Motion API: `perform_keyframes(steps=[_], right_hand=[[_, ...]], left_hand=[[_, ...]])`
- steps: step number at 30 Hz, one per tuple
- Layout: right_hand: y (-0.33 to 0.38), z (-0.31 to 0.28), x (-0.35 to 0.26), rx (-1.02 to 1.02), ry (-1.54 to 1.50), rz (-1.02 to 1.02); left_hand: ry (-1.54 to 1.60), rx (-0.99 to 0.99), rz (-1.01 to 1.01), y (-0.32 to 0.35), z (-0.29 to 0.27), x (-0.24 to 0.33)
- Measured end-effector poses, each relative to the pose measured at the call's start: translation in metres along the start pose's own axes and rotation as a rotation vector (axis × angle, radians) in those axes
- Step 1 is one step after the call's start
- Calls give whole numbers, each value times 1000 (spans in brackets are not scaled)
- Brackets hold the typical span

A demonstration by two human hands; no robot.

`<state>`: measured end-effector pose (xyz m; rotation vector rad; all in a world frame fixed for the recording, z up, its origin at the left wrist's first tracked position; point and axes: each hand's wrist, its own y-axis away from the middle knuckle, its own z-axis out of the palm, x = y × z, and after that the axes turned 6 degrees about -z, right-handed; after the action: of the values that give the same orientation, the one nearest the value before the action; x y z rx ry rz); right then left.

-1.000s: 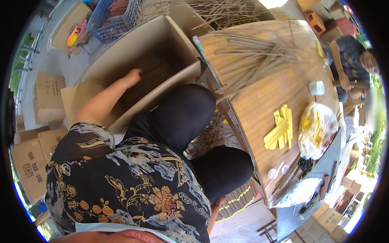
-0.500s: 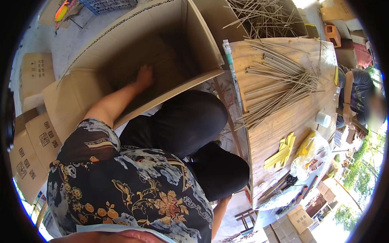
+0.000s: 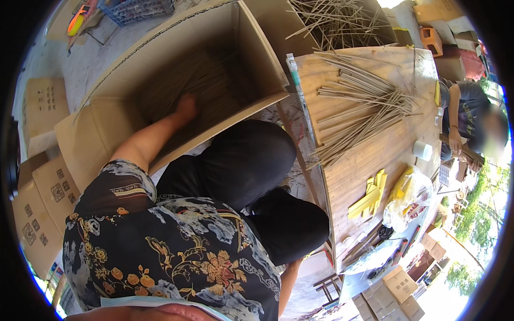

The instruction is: The person gathers thin wooden sticks from a cardboard box, aligns them into a bundle, and wraps the ends with yellow tape. The person repeats this process multiple times, placing the finished bundles on the table.

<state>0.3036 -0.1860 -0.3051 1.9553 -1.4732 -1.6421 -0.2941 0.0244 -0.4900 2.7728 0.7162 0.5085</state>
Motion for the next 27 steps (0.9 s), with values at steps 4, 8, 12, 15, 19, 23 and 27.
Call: perform_keyframes(steps=[4,8,12,15,19,23,27], right_hand=[[0,-2,-2,-2,-9,-14],[0,-3,-3,-8,-18,-30],[-1,-4,-3,-15,-30,-50],[-1,-6,-4,-19,-37,-70],[2,-8,-4,-20,-46,-88],[4,-8,-2,-25,-59,-100],[4,-7,-3,-38,-64,-118]], left_hand=[[120,-28,-6,0,-3,-2],[186,7,42,1,-4,-7],[252,-22,-13,5,-20,-1],[233,-61,-8,-1,-14,-9],[283,39,-5,0,-8,-7],[303,-13,43,3,-32,-3],[343,138,138,7,-38,-12]])
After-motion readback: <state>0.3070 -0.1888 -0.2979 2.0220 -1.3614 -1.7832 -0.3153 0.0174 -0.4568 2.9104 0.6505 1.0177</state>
